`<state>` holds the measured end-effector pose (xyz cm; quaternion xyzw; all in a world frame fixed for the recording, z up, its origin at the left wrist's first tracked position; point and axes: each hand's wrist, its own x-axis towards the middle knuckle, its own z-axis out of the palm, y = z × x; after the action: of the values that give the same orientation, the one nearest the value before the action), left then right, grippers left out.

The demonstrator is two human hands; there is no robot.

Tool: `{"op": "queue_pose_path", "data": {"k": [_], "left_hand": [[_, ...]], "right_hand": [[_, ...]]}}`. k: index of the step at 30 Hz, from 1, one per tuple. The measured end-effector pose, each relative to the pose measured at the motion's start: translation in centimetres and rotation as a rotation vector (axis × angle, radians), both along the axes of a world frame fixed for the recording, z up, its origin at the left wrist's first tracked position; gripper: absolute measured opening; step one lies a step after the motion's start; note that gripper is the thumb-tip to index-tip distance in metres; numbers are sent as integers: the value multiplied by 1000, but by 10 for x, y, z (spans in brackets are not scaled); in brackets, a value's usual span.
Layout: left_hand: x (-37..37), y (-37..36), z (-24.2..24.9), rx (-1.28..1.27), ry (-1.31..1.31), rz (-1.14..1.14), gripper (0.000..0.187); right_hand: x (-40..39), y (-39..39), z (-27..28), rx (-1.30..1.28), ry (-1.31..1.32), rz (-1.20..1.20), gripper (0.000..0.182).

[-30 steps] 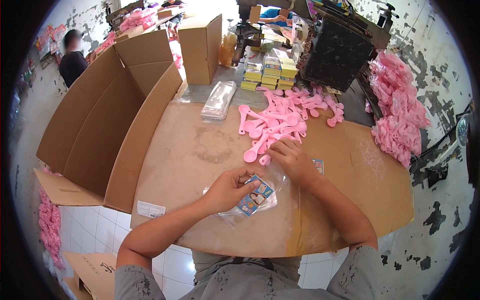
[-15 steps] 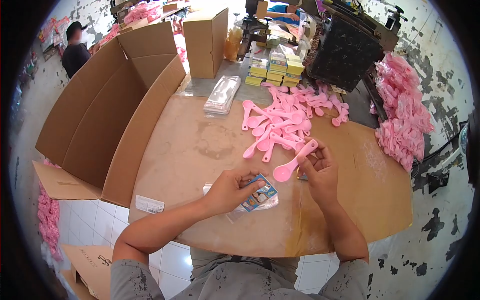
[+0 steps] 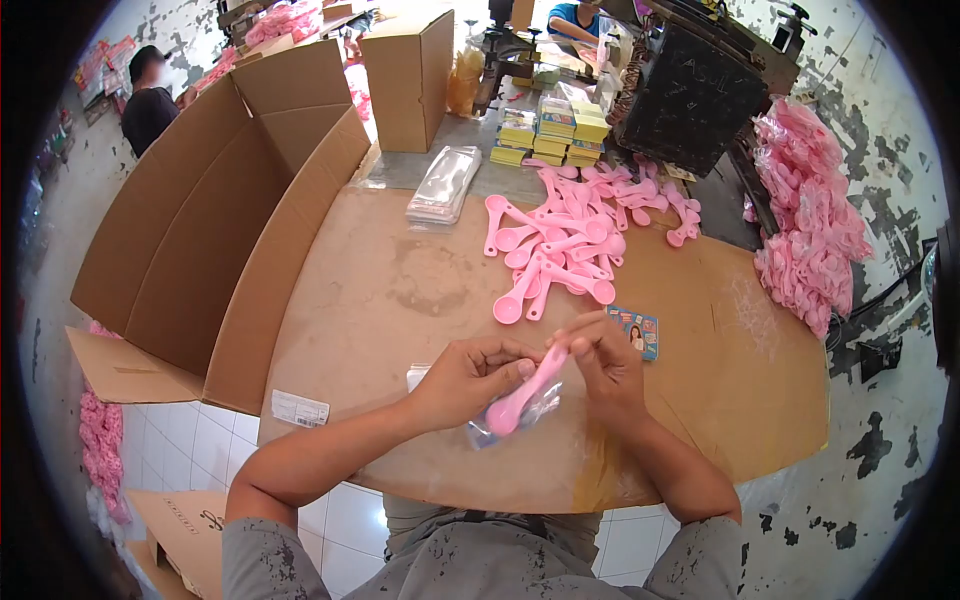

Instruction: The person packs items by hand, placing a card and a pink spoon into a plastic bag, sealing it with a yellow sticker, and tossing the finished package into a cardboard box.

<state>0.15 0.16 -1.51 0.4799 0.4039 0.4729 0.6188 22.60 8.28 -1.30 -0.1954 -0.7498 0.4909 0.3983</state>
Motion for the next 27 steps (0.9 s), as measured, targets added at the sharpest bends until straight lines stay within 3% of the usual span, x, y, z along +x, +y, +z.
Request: {"op": "queue_pose_path", "data": {"k": [1, 4, 7, 10, 15, 21, 24, 27], "left_hand": [[-2, 0, 0, -16, 14, -6, 27], [-5, 1, -1, -39, 33, 4, 27], [1, -1, -2, -17, 14, 72, 27], [2, 3, -13, -5, -1, 119, 26], [-2, 0, -2, -15, -17, 52, 24], [-2, 3, -15, 160, -132, -87, 39], [-2, 6, -10, 107, -204, -100, 39], [-8, 7, -6, 21, -113, -62, 37]], "right_hand": [[3, 3, 4, 107, -87, 84, 21], [3, 2, 14, -204, -53, 168, 20], [1, 5, 17, -179, -4, 189, 15], [-7, -5, 28, 220, -192, 154, 19], [-12, -9, 13, 243, -163, 70, 24], [-10, -9, 15, 263, -187, -38, 22], [-10, -10, 18, 308, -150, -91, 23], [-9, -14, 21, 334, -117, -111, 26]]}}
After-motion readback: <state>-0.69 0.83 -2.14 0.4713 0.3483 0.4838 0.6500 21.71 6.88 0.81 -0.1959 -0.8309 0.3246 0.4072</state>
